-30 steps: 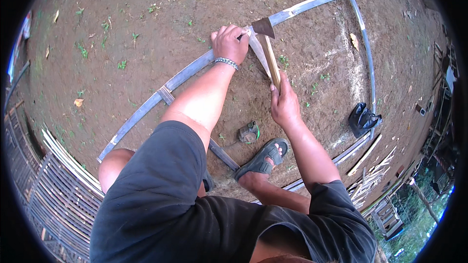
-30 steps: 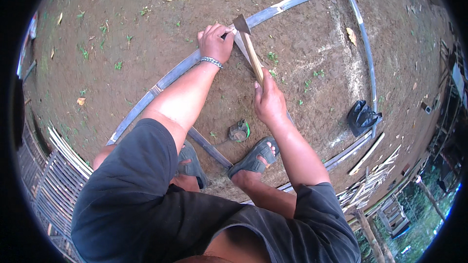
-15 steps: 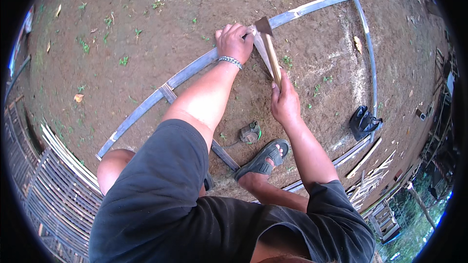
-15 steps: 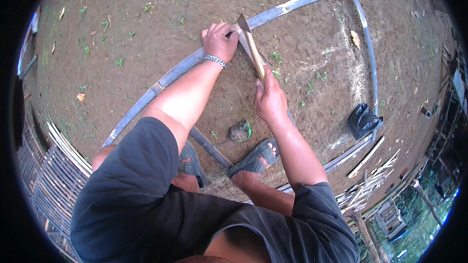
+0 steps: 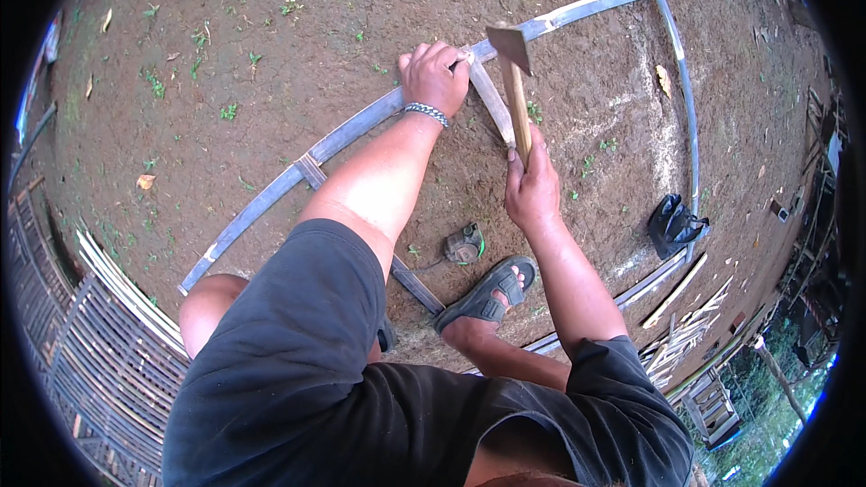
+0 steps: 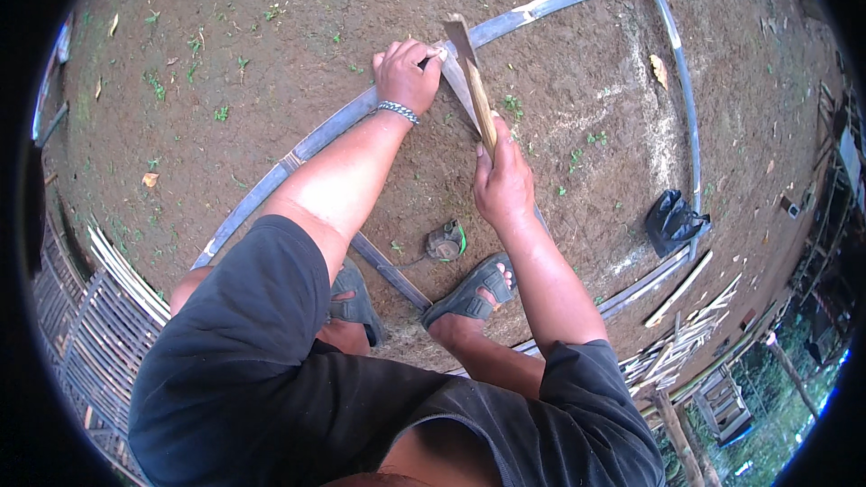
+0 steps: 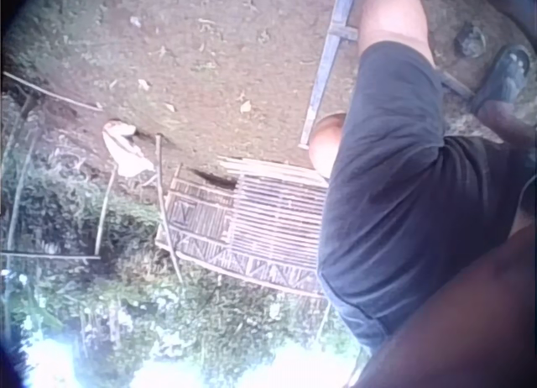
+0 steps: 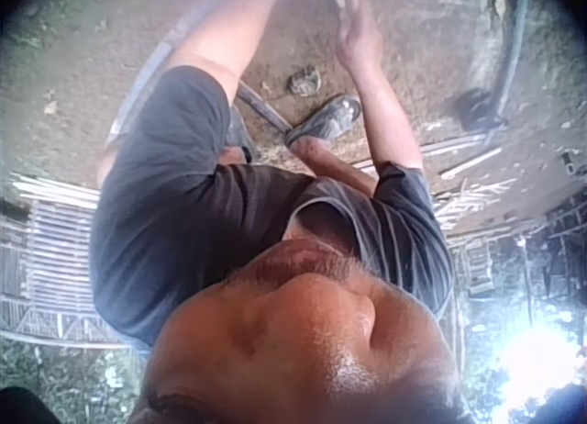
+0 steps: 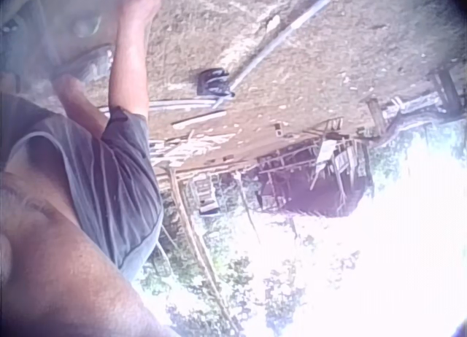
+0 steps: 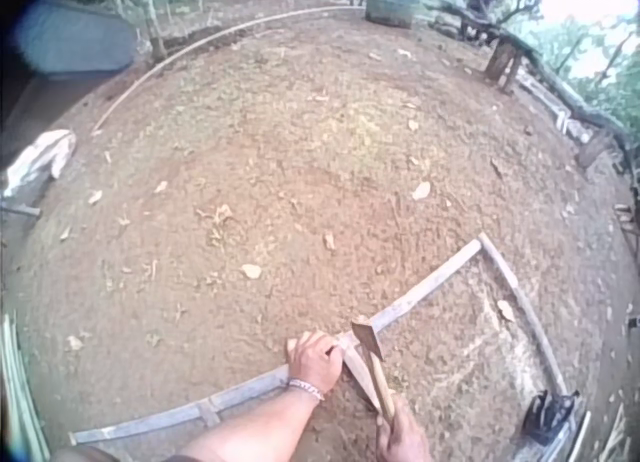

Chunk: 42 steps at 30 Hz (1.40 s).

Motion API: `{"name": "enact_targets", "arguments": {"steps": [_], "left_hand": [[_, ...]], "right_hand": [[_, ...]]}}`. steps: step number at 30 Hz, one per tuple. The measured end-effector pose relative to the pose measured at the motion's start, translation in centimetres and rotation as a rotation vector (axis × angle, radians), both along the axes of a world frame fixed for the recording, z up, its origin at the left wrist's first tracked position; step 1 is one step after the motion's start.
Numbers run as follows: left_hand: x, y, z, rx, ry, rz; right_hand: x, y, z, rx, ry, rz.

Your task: The person assembles a rectangular bamboo frame on the ground. They measure the bamboo strips with a tape measure, position them into a grid, and secure the joints using a small axe to drive wooden pegs into the intersections.

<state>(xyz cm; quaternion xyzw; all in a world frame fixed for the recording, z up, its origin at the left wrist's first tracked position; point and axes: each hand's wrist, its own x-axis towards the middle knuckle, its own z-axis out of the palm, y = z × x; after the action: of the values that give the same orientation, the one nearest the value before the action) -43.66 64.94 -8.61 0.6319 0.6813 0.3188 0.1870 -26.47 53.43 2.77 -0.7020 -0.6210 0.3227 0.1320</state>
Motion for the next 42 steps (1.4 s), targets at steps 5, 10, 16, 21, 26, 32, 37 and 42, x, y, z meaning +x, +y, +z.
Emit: {"name": "enact_targets", "arguments": {"steps": [5, 10, 16, 21, 26, 32, 37, 42], "left_hand": [[-0.1, 0.1, 0.3, -0.014, -0.025, -0.002], [-0.1, 0.1, 0.2, 0.0, -0.013, 0.0], [0.0, 0.1, 0.4, -0.015, -0.015, -0.016], [-0.3, 0.0, 0.2, -0.008, 0.017, -0.014], [0.0, 0.0, 0.0, -0.024, 0.021, -0.005], [-0.2, -0.2, -0.5, 0.017, 0.022, -0.005], [-0.3, -0.3, -0.7, 0.04, 0.013, -0.005], [0.9, -3.3, 0.9, 0.195, -0.08, -0.164]], "right_hand": [[0.0, 0.6, -0.1, -0.121, -0.051, -0.009], [-0.1, 0.3, -0.4, -0.064, -0.008, 0.007], [-0.3, 0.0, -0.4, 0.001, 0.02, -0.004], [-0.1, 0.0, -1.1, -0.078, -0.043, 0.029], [0.3, 0.6, -1.3, -0.086, 0.032, -0.143], [0.5, 2.7, -2.2, -0.207, -0.14, -0.33], [0.7, 2.5, -3.4, -0.274, -0.152, -0.397], [0.9, 2.4, -3.5, -0.253, -0.143, -0.439]]}}
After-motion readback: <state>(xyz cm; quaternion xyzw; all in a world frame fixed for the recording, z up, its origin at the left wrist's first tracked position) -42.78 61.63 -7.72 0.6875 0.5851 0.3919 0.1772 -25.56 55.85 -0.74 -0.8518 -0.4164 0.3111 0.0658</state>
